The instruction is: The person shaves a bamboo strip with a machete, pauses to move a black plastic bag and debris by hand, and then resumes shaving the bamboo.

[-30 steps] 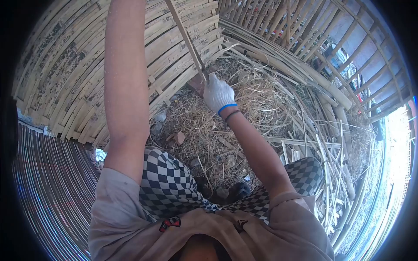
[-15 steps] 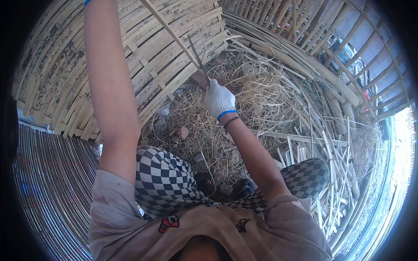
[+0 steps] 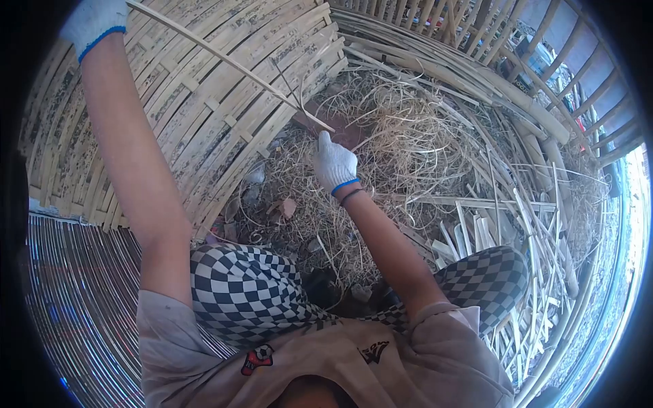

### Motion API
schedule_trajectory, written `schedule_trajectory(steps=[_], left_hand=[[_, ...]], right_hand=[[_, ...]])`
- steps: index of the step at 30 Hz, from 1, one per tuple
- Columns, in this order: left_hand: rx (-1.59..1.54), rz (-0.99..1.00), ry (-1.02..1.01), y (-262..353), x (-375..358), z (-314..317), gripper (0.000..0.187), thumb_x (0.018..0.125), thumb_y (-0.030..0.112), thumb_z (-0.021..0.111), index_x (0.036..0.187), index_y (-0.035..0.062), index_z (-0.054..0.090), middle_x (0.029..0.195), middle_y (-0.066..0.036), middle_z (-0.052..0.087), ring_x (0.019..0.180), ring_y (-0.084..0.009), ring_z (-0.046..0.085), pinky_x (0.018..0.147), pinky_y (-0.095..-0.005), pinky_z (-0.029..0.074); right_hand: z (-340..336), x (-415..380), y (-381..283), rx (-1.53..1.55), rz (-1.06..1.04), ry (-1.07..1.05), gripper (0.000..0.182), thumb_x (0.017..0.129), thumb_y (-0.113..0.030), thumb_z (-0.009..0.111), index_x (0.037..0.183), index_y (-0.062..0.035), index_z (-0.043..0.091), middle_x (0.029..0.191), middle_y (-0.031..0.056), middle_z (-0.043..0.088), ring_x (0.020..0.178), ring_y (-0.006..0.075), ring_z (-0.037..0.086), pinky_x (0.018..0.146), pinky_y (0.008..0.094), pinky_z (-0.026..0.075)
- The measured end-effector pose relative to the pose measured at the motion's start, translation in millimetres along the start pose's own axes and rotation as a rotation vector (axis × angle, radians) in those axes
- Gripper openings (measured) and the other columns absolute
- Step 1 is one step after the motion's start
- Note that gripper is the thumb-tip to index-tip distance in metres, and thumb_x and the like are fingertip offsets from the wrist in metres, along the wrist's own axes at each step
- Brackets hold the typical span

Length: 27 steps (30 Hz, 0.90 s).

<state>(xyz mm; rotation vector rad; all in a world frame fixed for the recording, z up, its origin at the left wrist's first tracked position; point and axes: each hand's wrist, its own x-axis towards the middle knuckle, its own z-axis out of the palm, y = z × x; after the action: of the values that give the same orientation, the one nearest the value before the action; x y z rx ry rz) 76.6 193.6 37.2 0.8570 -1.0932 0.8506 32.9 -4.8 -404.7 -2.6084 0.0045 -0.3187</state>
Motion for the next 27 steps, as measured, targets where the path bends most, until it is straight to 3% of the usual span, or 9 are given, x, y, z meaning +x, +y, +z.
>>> schedule_trajectory(steps=[4, 8, 11, 13, 16, 17, 20, 22, 27], left_hand=[[0.071, -0.062, 0.077, -2.3, -11.6, 8.2, 0.027, 0.112, 0.033, 0.045, 0.107, 0.0084, 0.056, 0.073, 0.002, 0.049, 0.058, -0.0120, 0.043, 0.045, -0.0271, 0.035], [0.089, -0.188, 0.167, -1.2, 7.9, -5.1, 0.037, 0.104, 0.055, 0.047, 0.092, 0.0209, 0.054, 0.055, 0.003, 0.030, 0.038, -0.0127, 0.027, 0.035, -0.0310, 0.025], [0.112, -0.155, 0.164, -4.1, 6.3, -14.3, 0.038, 0.103, 0.060, 0.052, 0.094, 0.0229, 0.056, 0.060, 0.004, 0.030, 0.043, -0.0128, 0.026, 0.040, -0.0310, 0.024], [0.112, -0.172, 0.193, -5.1, 7.8, -13.8, 0.036, 0.103, 0.059, 0.051, 0.090, 0.0261, 0.056, 0.060, 0.006, 0.029, 0.043, -0.0120, 0.026, 0.039, -0.0307, 0.022], [0.468, -0.165, 0.383, 6.9, -15.8, 14.0, 0.073, 0.102, 0.049, 0.047, 0.150, -0.0056, 0.040, 0.149, -0.026, 0.049, 0.136, -0.0372, 0.052, 0.118, -0.0550, 0.037], [0.616, -0.180, 0.300, 8.8, -16.6, 16.0, 0.075, 0.103, 0.051, 0.034, 0.149, -0.0079, 0.039, 0.151, -0.028, 0.043, 0.141, -0.0453, 0.044, 0.119, -0.0664, 0.029], [0.573, -0.081, 0.266, 4.9, -13.3, 16.8, 0.075, 0.100, 0.051, 0.041, 0.146, -0.0087, 0.041, 0.146, -0.028, 0.047, 0.138, -0.0455, 0.046, 0.119, -0.0667, 0.031], [0.578, -0.078, 0.262, 4.1, -14.3, 22.6, 0.075, 0.099, 0.050, 0.044, 0.145, -0.0090, 0.042, 0.144, -0.028, 0.048, 0.137, -0.0457, 0.047, 0.119, -0.0669, 0.031], [0.537, -0.061, 0.250, 0.8, -13.5, 25.3, 0.074, 0.098, 0.048, 0.049, 0.142, -0.0107, 0.043, 0.139, -0.031, 0.049, 0.135, -0.0456, 0.048, 0.118, -0.0669, 0.033]], right_hand=[[7.1, -4.1, 7.5, 0.042, -0.022, -0.014, 0.027, 0.105, -0.031, 0.051, 0.120, -0.0091, 0.051, 0.078, 0.0225, 0.072, 0.076, 0.0443, 0.071, 0.065, 0.0572, 0.054], [31.0, 3.9, 22.8, 0.407, -0.066, 0.018, 0.030, 0.103, -0.031, 0.054, 0.119, -0.0060, 0.056, 0.081, 0.0253, 0.071, 0.078, 0.0459, 0.070, 0.069, 0.0573, 0.054], [-5.3, 4.6, 3.0, 0.631, 0.114, -0.182, 0.029, 0.102, -0.030, 0.056, 0.117, -0.0054, 0.058, 0.083, 0.0260, 0.070, 0.077, 0.0465, 0.069, 0.069, 0.0548, 0.054], [-48.0, -9.1, -31.9, 0.445, -0.001, -0.026, 0.025, 0.102, -0.028, 0.057, 0.114, -0.0062, 0.057, 0.082, 0.0248, 0.070, 0.076, 0.0450, 0.069, 0.066, 0.0531, 0.054], [-77.7, -18.7, -66.4, 0.368, -0.191, 0.107, 0.019, 0.102, -0.025, 0.057, 0.109, -0.0073, 0.055, 0.078, 0.0221, 0.069, 0.073, 0.0427, 0.069, 0.061, 0.0514, 0.053], [-79.1, -20.1, -69.8, 0.378, -0.263, 0.135, 0.017, 0.102, -0.024, 0.057, 0.107, -0.0076, 0.054, 0.077, 0.0210, 0.069, 0.071, 0.0419, 0.069, 0.059, 0.0510, 0.052], [-39.7, -10.7, -52.2, 0.361, -0.251, 0.214, 0.014, 0.103, -0.022, 0.056, 0.105, -0.0092, 0.051, 0.071, 0.0178, 0.067, 0.067, 0.0407, 0.068, 0.056, 0.0527, 0.050], [25.2, 1.9, -9.7, 0.185, -0.001, 0.057, 0.018, 0.102, -0.024, 0.055, 0.110, -0.0083, 0.051, 0.070, 0.0169, 0.070, 0.065, 0.0407, 0.070, 0.057, 0.0512, 0.054], [44.4, 9.7, 19.7, 0.171, 0.077, -0.016, 0.027, 0.101, -0.031, 0.055, 0.111, -0.0056, 0.053, 0.080, 0.0243, 0.072, 0.077, 0.0448, 0.071, 0.067, 0.0551, 0.056]])
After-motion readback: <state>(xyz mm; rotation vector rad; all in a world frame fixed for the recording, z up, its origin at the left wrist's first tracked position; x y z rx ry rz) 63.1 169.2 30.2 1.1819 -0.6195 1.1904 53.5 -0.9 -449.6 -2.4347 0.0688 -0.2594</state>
